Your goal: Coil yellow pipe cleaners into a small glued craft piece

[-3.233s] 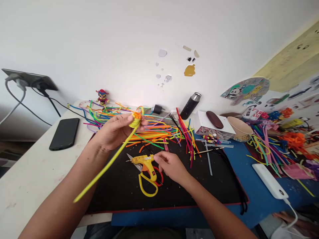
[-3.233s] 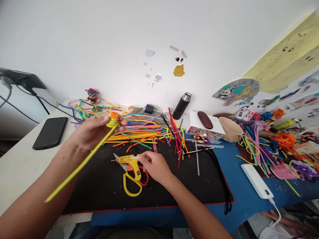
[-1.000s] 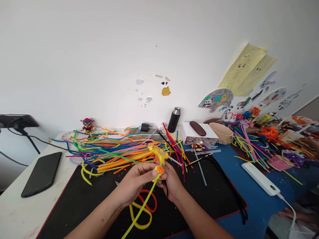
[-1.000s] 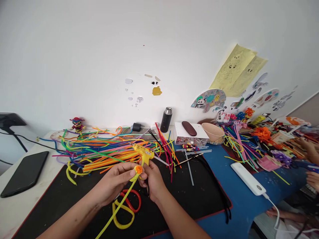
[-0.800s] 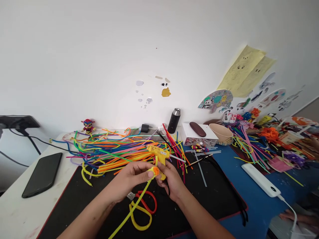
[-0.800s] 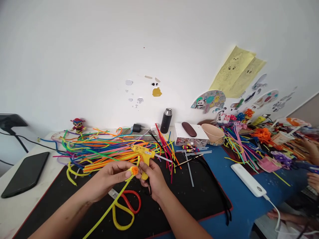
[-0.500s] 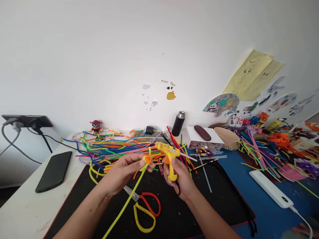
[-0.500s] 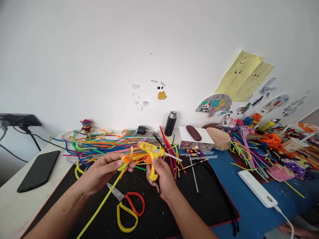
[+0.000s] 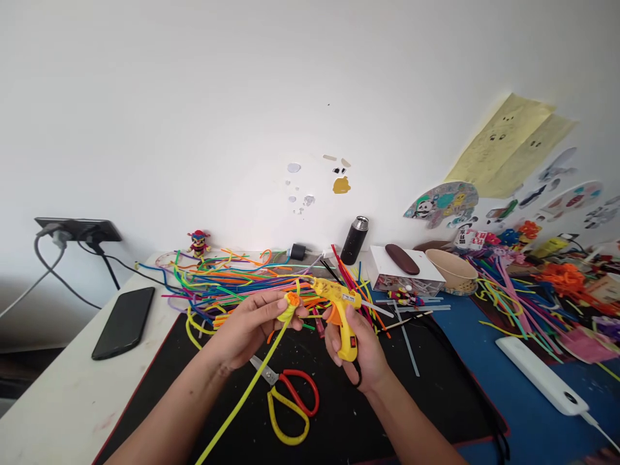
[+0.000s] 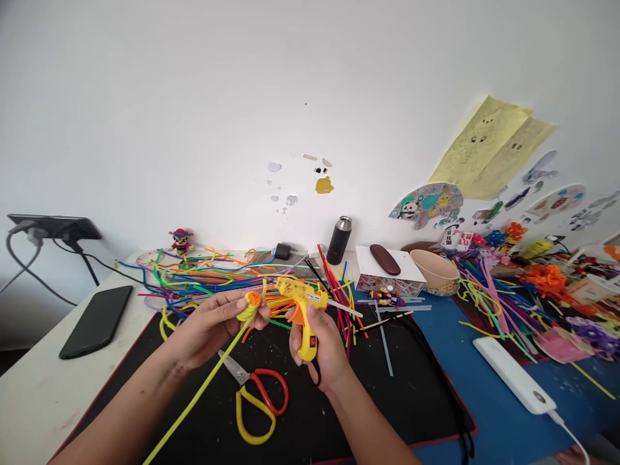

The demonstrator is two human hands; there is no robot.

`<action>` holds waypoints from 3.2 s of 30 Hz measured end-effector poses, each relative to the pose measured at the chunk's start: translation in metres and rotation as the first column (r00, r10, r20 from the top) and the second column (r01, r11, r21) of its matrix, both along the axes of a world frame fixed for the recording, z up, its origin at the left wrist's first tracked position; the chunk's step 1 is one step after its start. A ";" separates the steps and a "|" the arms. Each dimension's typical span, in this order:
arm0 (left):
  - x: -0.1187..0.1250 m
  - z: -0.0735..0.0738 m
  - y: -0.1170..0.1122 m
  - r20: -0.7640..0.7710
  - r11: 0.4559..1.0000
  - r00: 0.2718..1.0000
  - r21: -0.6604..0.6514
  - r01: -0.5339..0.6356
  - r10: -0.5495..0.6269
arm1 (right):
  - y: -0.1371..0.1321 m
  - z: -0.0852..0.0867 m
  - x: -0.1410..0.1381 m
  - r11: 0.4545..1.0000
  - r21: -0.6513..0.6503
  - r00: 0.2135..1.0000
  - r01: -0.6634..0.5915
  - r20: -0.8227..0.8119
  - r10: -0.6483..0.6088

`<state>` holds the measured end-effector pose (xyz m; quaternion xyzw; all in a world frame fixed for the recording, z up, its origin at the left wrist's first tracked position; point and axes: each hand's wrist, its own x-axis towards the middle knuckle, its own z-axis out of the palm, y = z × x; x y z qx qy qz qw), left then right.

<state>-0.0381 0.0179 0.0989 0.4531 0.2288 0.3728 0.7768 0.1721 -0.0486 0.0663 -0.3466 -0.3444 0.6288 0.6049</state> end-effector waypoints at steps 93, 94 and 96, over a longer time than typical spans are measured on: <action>0.001 0.005 -0.005 -0.505 0.947 0.861 0.302 0.113 0.058 | -0.009 -0.013 0.005 0.977 0.163 0.704 0.140 0.678 -0.214; 0.001 0.004 -0.005 -0.505 0.948 0.861 0.300 0.108 0.062 | -0.010 -0.014 0.005 0.977 0.161 0.701 0.137 0.681 -0.211; 0.001 0.004 -0.005 -0.504 0.951 0.861 0.292 0.101 0.063 | -0.011 -0.016 0.006 0.979 0.157 0.691 0.132 0.693 -0.204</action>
